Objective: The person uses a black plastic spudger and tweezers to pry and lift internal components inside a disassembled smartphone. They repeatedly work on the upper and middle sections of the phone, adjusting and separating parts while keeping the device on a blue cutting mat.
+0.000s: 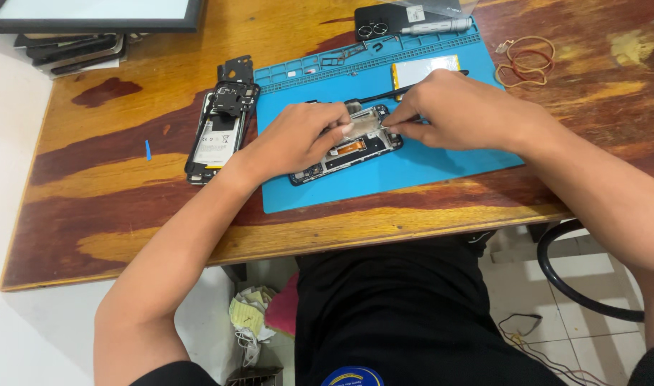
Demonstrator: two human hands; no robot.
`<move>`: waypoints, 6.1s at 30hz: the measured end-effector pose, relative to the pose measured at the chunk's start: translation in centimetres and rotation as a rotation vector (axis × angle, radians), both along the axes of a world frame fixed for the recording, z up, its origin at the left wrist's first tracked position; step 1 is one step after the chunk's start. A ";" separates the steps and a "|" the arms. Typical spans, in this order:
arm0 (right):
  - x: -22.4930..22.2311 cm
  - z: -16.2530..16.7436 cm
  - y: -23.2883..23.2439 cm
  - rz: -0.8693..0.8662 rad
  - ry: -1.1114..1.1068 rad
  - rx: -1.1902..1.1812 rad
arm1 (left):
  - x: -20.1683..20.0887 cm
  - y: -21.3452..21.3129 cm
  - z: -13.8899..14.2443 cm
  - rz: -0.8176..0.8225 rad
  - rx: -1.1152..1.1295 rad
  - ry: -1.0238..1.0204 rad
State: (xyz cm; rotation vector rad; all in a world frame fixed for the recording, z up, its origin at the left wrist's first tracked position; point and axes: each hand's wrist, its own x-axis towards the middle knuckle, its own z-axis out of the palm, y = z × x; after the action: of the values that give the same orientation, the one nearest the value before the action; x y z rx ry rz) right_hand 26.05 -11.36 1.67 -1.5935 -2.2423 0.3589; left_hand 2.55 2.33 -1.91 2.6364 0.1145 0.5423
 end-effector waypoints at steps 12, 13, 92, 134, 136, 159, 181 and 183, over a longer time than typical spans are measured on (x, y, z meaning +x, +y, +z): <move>-0.9 0.5 -0.4 0.037 -0.145 0.028 | -1.1 0.6 2.1 0.050 -0.104 0.144; -0.8 0.5 -0.4 0.017 -0.164 0.020 | -1.2 0.5 2.2 0.053 -0.095 0.146; -1.0 -1.3 0.1 0.000 -0.177 0.076 | -1.0 0.8 1.7 -0.009 -0.035 0.062; -1.6 -1.0 -0.3 -0.075 -0.257 0.207 | -1.2 1.0 1.5 -0.007 -0.068 0.048; -1.7 -1.2 -0.2 -0.054 -0.243 0.223 | -1.2 1.0 1.4 -0.007 -0.086 0.028; -2.8 -2.1 0.1 -0.008 -0.222 0.301 | -0.9 0.9 0.4 0.053 -0.100 0.032; -2.4 -1.8 0.1 0.039 -0.267 0.387 | -0.9 0.8 0.4 0.062 -0.112 0.039; -2.3 -1.8 0.2 0.043 -0.260 0.393 | -0.9 0.8 0.4 0.056 -0.116 0.033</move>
State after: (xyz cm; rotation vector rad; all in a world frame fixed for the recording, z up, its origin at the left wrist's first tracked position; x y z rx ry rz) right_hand 23.77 -11.15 -0.17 -1.4470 -2.3505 -0.2822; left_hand 1.68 3.16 -1.55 2.5356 0.2237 0.4956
